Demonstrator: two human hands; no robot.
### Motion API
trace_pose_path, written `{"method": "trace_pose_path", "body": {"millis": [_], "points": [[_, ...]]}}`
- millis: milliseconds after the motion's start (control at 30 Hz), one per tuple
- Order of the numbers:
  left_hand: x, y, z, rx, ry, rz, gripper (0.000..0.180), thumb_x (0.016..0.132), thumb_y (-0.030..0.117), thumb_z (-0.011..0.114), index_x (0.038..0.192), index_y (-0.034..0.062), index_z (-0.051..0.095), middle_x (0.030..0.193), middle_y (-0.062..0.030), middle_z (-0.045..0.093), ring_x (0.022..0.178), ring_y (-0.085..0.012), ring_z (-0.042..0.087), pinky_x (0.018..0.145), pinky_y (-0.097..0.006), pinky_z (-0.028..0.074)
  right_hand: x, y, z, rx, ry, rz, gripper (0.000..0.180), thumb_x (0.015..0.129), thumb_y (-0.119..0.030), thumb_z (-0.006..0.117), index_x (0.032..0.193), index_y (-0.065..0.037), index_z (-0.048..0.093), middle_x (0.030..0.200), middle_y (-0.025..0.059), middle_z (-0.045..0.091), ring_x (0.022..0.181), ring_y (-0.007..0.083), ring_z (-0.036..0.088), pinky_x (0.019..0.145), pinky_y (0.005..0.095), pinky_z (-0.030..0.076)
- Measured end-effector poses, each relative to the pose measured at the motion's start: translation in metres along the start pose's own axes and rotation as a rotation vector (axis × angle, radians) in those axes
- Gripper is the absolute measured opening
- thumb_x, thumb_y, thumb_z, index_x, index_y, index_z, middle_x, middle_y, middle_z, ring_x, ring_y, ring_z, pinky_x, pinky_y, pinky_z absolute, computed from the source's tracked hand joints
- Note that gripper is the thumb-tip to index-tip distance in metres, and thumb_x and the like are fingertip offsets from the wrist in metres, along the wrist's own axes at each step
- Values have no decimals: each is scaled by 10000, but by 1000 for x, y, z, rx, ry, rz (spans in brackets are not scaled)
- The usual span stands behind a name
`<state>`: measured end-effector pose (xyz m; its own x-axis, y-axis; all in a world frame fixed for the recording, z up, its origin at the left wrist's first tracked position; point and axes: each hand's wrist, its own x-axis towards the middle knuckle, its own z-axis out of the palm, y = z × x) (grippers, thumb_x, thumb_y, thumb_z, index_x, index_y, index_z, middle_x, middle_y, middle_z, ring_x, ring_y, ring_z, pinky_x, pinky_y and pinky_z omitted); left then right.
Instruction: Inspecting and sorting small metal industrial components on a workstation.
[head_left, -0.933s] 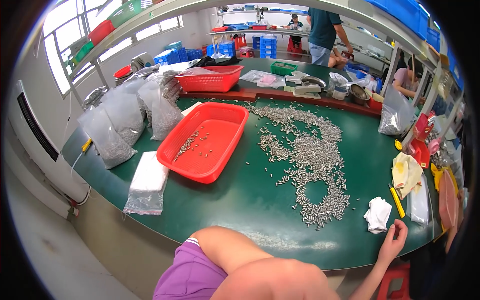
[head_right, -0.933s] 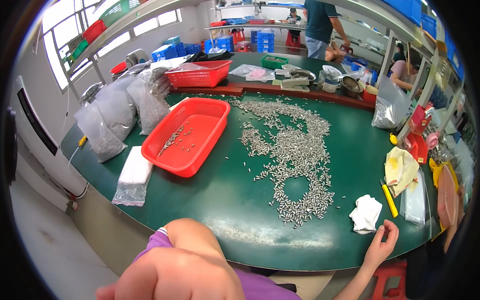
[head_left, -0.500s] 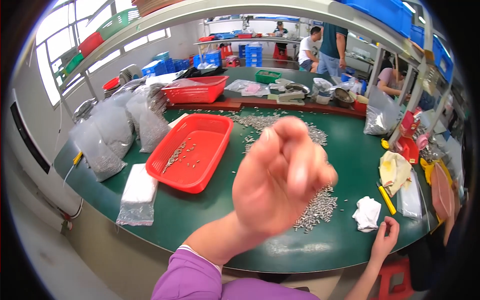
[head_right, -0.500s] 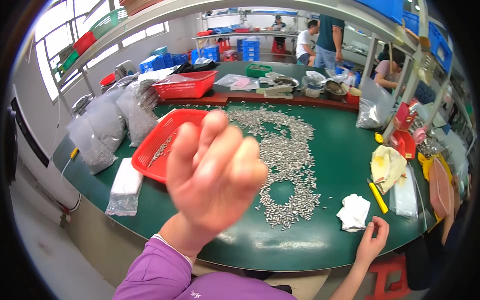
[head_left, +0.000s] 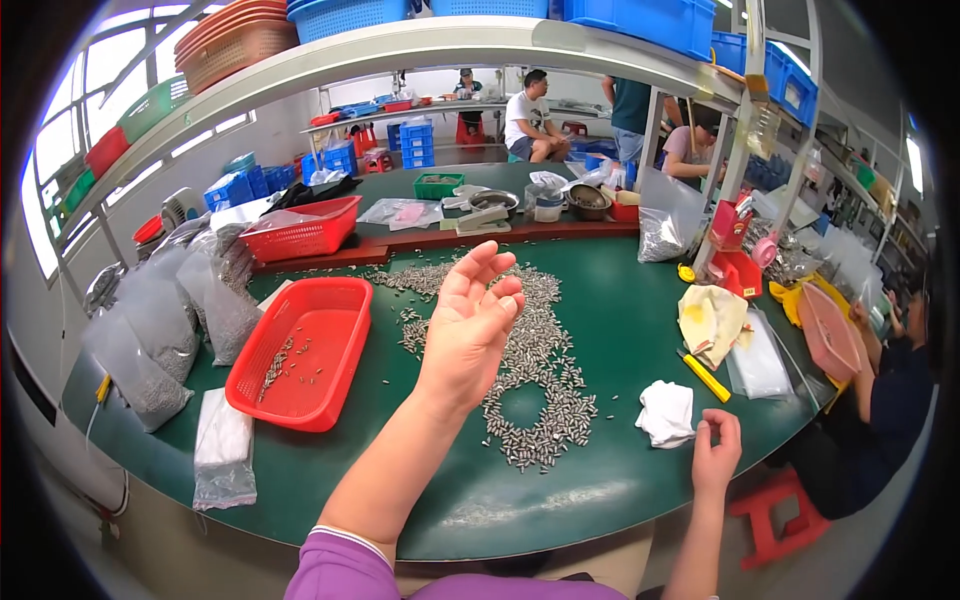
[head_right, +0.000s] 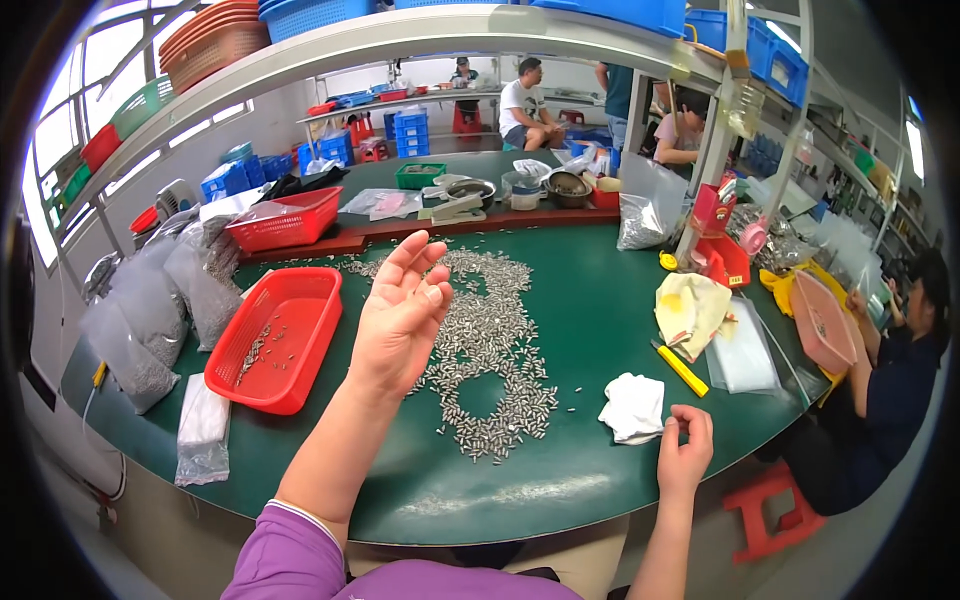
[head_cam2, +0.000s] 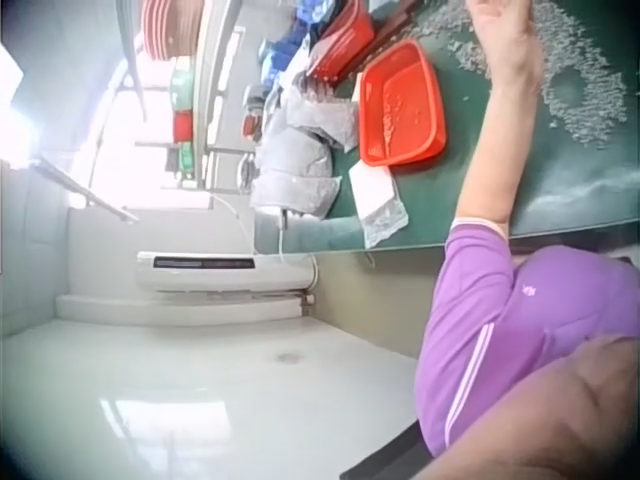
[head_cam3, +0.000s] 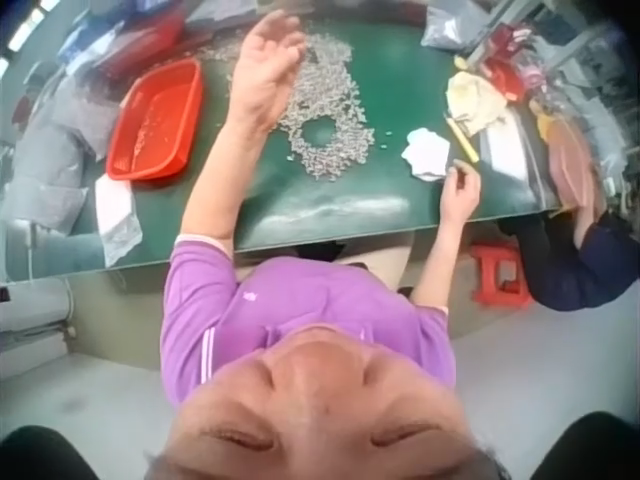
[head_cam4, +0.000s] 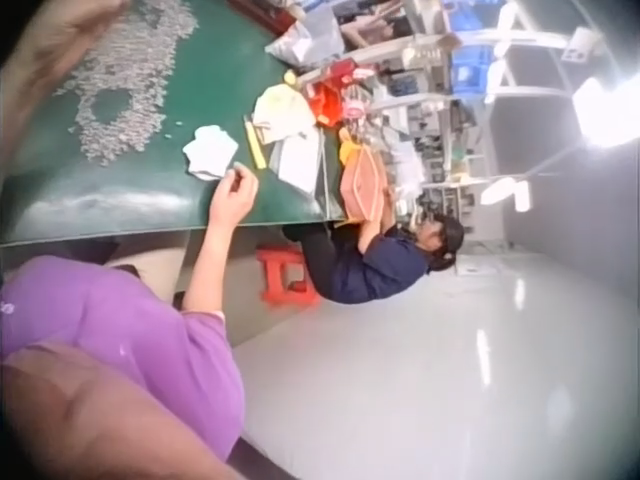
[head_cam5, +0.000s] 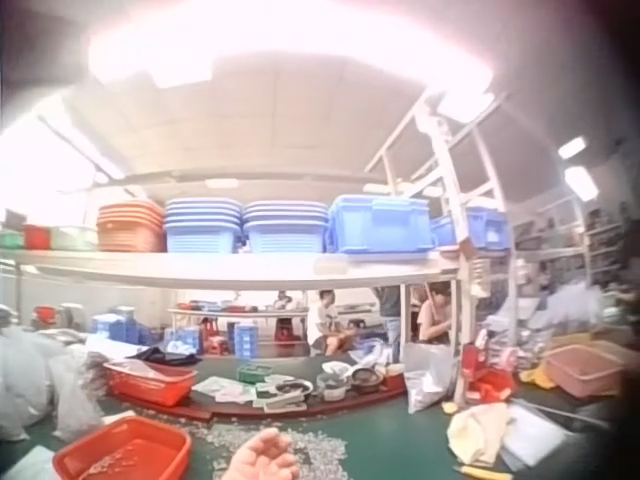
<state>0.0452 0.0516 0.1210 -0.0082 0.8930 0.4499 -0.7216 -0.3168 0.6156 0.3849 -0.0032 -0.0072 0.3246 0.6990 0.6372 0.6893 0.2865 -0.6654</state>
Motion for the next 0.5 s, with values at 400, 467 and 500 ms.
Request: {"method": "trace_pose_path", "body": {"millis": [400, 467, 500], "points": [[-5, 1, 7, -122, -76, -185, 563, 763, -116, 651, 1273, 52, 480, 1191, -52, 523, 997, -106, 534, 861, -215, 465, -1, -1, -5, -30, 48, -25, 113, 802, 26, 597, 905, -16, 620, 889, 102, 598, 778, 205, 610, 713, 294, 502], [-12, 12, 6, -43, -112, -149, 556, 740, -117, 659, 1246, 59, 511, 1151, -38, 531, 937, -91, 511, 813, -199, 460, 1, -9, 1, -8, 28, -31, 118, 797, 20, 607, 908, -18, 622, 887, 103, 601, 778, 211, 616, 712, 296, 504], [-16, 17, 7, 3, -87, -129, 521, 737, -121, 657, 1209, 65, 537, 1130, -36, 537, 912, -90, 500, 789, -195, 455, 1, -8, 8, 40, 31, -37, 112, 797, 9, 615, 905, -21, 623, 883, 99, 602, 768, 208, 615, 703, 296, 503]]}}
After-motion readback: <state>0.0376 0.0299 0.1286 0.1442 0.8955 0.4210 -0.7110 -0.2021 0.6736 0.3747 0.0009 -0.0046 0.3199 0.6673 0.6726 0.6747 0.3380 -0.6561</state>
